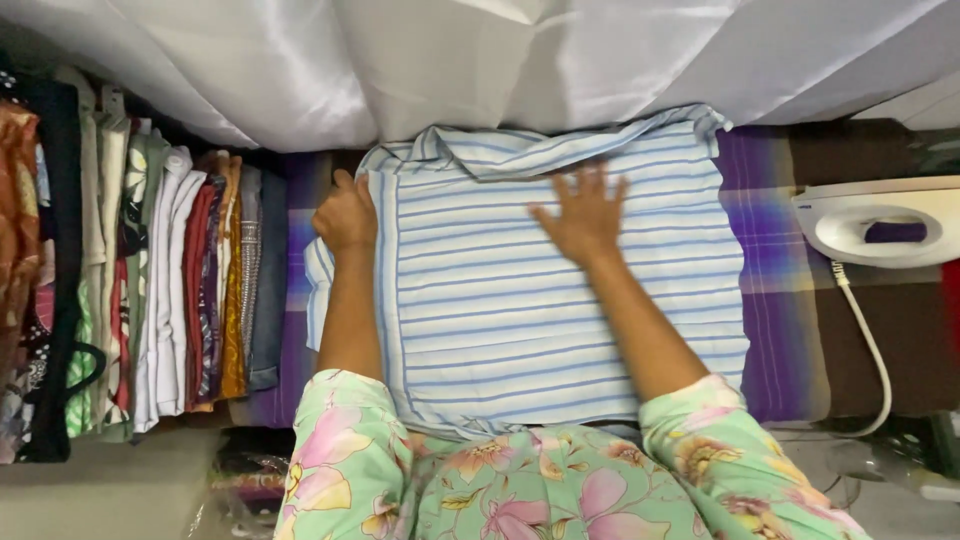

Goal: The person irons a blue and white striped shirt on an ironing board, smoothing the body and sleeves with a white iron. After ironing, the person folds the shirt neatly and places it on a stack of other folded clothes.

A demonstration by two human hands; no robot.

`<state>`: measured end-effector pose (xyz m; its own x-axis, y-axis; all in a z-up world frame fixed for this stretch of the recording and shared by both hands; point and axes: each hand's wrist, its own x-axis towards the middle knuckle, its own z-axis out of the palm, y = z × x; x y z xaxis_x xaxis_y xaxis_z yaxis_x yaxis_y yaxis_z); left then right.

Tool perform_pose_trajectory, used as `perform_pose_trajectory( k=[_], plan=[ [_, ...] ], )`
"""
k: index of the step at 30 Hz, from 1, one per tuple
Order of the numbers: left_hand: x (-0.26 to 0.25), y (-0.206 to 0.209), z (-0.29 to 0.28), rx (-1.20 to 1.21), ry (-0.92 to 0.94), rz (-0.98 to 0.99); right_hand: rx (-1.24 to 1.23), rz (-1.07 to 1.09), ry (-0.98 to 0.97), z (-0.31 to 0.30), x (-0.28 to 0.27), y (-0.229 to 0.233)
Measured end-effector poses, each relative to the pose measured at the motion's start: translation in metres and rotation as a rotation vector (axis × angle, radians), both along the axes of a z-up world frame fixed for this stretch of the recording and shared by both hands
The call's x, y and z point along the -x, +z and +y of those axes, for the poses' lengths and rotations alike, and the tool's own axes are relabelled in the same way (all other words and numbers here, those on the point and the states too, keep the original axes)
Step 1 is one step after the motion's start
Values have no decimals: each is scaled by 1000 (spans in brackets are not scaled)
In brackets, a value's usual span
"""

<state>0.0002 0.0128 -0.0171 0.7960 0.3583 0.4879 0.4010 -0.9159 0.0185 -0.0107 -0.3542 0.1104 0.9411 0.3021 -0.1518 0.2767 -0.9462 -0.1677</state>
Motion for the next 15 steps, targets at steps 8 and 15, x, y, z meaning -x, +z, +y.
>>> perform_pose_trajectory(
  k=[8,15],
  plan=[
    [2,7,-4,31,29,-19,-36,-95,-424,-131,-11,-18],
    [1,-1,-6,-9,32,-105,-62,-149,-421,-129,-9,-19]
  ],
)
